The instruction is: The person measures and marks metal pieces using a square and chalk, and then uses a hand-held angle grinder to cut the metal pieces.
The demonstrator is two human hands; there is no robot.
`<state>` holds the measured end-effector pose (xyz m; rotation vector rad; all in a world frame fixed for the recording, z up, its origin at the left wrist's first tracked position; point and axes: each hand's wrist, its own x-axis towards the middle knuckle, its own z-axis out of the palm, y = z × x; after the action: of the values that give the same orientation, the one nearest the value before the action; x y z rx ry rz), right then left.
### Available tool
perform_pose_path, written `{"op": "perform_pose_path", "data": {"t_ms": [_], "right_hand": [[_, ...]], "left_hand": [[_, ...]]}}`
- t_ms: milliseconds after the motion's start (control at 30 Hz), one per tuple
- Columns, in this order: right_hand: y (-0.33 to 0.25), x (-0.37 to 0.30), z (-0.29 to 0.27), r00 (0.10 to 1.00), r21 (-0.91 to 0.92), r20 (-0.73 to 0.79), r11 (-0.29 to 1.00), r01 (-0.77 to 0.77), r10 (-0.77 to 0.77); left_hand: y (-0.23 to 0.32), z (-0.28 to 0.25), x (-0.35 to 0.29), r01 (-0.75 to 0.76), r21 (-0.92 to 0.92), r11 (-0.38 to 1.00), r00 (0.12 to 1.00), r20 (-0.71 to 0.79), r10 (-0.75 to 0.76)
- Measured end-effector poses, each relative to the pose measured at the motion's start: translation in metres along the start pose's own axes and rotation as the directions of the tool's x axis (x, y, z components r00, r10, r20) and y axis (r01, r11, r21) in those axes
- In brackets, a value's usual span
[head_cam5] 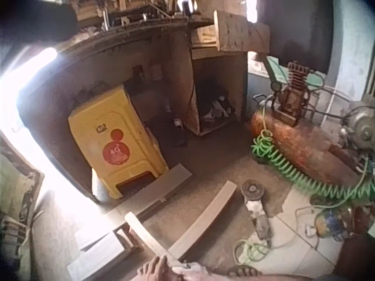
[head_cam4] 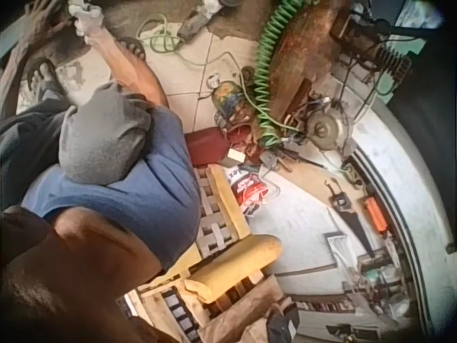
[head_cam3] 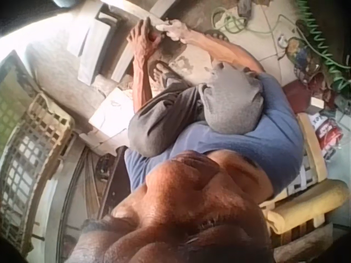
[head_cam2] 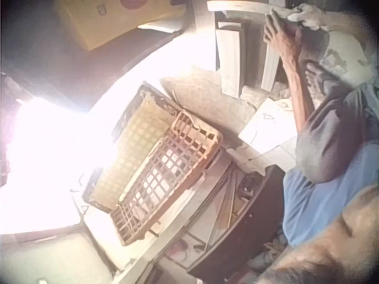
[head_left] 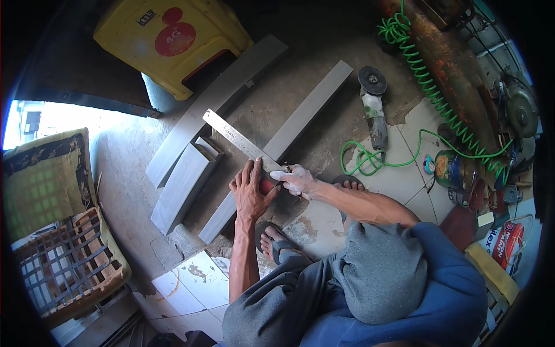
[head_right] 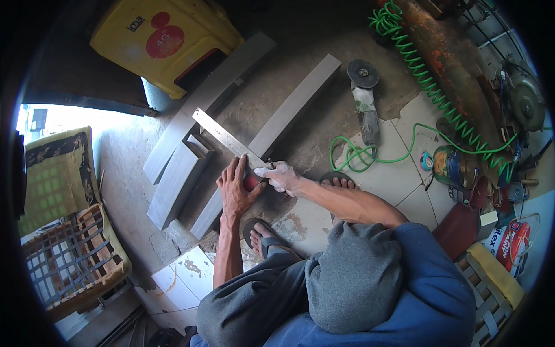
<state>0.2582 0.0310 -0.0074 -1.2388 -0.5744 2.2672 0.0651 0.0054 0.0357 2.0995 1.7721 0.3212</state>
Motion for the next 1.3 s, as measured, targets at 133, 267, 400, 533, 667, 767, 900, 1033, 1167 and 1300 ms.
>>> {"op": "perform_pose_path", "data": {"t_ms": [133,267,400,533,667,767,900,1033,1167,1300], "right_hand": [[-0.004,0.001,0.001,1.0,-0.014,0.025,1.0,0.008,-0.008],[-0.011,0.0,-0.009,0.9,-0.701,-0.029,0.651,0.291,-0.434],[-0.057,-0.019,-0.004,0.892,-0.823,-0.161,0.556,0.114,-0.422],[-0.097,-0.051,0.015,0.696,-0.889,-0.011,0.326,0.322,-0.718],[-0.092,-0.029,0.025,0.701,-0.771,0.076,0.404,0.493,-0.71],[-0.076,-0.006,0.016,0.58,-0.787,0.249,0.187,0.588,-0.776],[-0.069,0.007,0.008,0.553,-0.791,0.349,0.078,0.607,-0.757],[-0.074,0.001,0.007,0.546,-0.77,0.412,0.042,0.637,-0.729],[-0.092,-0.055,0.006,0.919,-0.971,0.231,-0.024,0.236,-0.321],[-0.063,-0.06,-0.016,0.905,-0.985,0.111,0.078,0.156,-0.412]], "left_hand": [[-0.004,-0.003,-0.001,-0.002,-0.024,1.0,1.0,-0.013,0.002],[-0.005,0.002,0.002,-0.039,-0.054,0.998,0.999,-0.028,0.037],[-0.012,0.003,0.0,-0.05,-0.056,0.997,0.997,-0.053,0.047],[-0.013,0.005,-0.002,-0.045,-0.089,0.995,0.998,-0.036,0.042],[-0.013,0.003,-0.001,-0.051,-0.099,0.994,0.998,-0.042,0.047],[-0.011,0.002,0.0,-0.045,-0.106,0.993,0.999,-0.032,0.042],[-0.011,0.003,0.002,-0.055,-0.102,0.993,0.998,-0.034,0.052],[-0.012,0.004,-0.002,-0.04,-0.093,0.995,0.999,-0.038,0.037],[-0.014,-0.001,-0.003,-0.051,-0.05,0.997,0.998,-0.033,0.05],[-0.007,-0.002,-0.002,-0.033,-0.019,0.999,0.999,-0.021,0.032]]}}
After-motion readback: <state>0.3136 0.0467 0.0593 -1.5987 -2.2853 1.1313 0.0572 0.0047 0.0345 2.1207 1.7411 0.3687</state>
